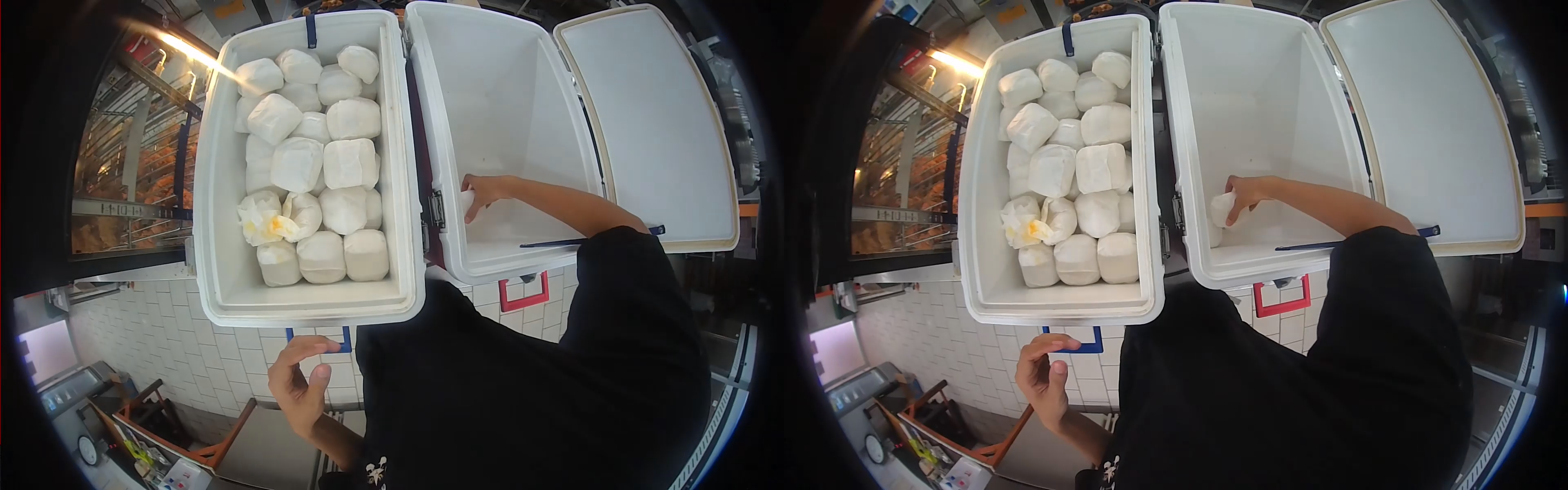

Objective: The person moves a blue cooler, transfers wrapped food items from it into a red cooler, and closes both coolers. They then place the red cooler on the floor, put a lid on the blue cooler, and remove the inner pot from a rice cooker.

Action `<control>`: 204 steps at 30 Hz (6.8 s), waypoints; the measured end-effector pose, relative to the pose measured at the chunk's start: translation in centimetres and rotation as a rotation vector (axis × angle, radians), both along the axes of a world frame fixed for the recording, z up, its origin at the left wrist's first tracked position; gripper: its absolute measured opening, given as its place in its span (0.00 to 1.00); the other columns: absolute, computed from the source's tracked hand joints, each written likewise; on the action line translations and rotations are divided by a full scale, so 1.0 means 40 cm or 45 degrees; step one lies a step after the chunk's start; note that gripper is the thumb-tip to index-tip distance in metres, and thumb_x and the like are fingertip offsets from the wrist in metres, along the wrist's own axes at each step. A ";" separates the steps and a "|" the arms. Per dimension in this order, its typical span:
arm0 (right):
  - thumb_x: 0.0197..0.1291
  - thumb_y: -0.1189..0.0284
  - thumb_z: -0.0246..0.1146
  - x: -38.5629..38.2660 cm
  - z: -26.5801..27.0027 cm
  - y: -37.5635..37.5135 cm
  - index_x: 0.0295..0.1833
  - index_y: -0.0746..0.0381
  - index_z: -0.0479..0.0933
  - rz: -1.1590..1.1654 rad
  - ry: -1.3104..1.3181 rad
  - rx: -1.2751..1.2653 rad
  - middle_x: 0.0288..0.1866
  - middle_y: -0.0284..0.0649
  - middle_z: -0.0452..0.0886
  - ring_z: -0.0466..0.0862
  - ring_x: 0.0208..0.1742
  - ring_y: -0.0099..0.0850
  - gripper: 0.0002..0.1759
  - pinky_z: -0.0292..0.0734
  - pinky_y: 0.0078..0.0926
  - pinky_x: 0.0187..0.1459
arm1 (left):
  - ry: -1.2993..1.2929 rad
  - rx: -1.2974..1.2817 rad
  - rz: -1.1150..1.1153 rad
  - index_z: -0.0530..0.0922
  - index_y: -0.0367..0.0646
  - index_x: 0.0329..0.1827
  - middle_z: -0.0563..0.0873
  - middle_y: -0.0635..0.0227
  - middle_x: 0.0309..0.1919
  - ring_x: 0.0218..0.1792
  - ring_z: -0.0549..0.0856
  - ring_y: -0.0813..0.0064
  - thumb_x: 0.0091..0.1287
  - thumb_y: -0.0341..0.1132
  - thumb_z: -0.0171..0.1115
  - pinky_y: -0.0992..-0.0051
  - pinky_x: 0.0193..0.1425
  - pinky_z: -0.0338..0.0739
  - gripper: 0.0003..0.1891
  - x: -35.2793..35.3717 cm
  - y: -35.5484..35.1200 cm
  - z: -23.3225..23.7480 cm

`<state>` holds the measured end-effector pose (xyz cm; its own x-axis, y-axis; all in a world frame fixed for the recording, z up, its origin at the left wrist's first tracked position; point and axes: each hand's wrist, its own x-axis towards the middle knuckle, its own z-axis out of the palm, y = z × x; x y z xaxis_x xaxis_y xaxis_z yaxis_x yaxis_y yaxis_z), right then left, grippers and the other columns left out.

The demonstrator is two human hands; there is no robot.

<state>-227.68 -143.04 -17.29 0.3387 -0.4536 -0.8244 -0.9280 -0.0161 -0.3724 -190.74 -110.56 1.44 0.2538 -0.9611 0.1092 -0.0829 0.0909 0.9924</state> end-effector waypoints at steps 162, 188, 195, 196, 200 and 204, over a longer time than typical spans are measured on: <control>0.64 0.72 0.67 0.054 0.295 0.678 0.50 0.66 0.79 -2.233 -1.692 -0.639 0.40 0.37 0.86 0.84 0.37 0.20 0.12 0.80 0.19 0.41 | -1.117 0.438 -1.222 0.70 0.47 0.72 0.80 0.56 0.61 0.53 0.84 0.65 0.61 0.76 0.49 0.68 0.61 0.75 0.47 -0.597 -1.630 0.070; 0.77 0.59 0.46 0.106 0.584 0.624 0.49 0.62 0.65 -2.233 -2.053 -1.333 0.31 0.36 0.76 0.81 0.27 0.25 0.15 0.72 0.16 0.26 | -1.285 0.343 -1.211 0.54 0.47 0.80 0.55 0.56 0.78 0.77 0.57 0.64 0.59 0.80 0.42 0.68 0.78 0.52 0.54 -0.619 -1.530 0.051; 0.75 0.61 0.53 0.087 0.676 0.690 0.49 0.62 0.68 -2.059 -2.221 -1.347 0.33 0.36 0.80 0.84 0.28 0.21 0.14 0.67 0.11 0.22 | -0.902 0.513 -1.195 0.63 0.42 0.76 0.71 0.60 0.70 0.71 0.70 0.66 0.61 0.80 0.40 0.69 0.72 0.63 0.54 -0.605 -1.488 -0.020; 0.75 0.61 0.53 0.087 0.694 0.704 0.50 0.63 0.68 -2.012 -2.240 -1.379 0.33 0.36 0.80 0.84 0.29 0.21 0.14 0.68 0.11 0.22 | -0.855 0.565 -1.228 0.64 0.42 0.75 0.71 0.61 0.71 0.71 0.70 0.66 0.60 0.80 0.40 0.69 0.72 0.64 0.53 -0.611 -1.486 -0.018; 0.75 0.62 0.52 0.082 0.738 0.764 0.51 0.64 0.68 -1.909 -2.231 -1.482 0.32 0.37 0.80 0.84 0.28 0.22 0.14 0.69 0.11 0.21 | -0.738 0.638 -1.374 0.65 0.45 0.75 0.71 0.63 0.71 0.71 0.71 0.67 0.60 0.81 0.39 0.68 0.72 0.65 0.53 -0.615 -1.329 0.083; 0.75 0.61 0.53 -0.008 0.785 0.849 0.50 0.64 0.70 -1.879 -2.220 -1.674 0.30 0.36 0.78 0.81 0.23 0.22 0.15 0.69 0.12 0.20 | -0.686 0.350 -1.383 0.66 0.46 0.75 0.71 0.60 0.71 0.70 0.71 0.66 0.62 0.80 0.36 0.67 0.73 0.63 0.52 -0.611 -1.228 0.151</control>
<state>-227.98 -109.10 14.10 -0.7095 -0.6293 0.3171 0.2889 -0.6702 -0.6836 -215.18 -159.68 7.47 -0.7014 -0.6531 -0.2856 -0.4977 0.1619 0.8521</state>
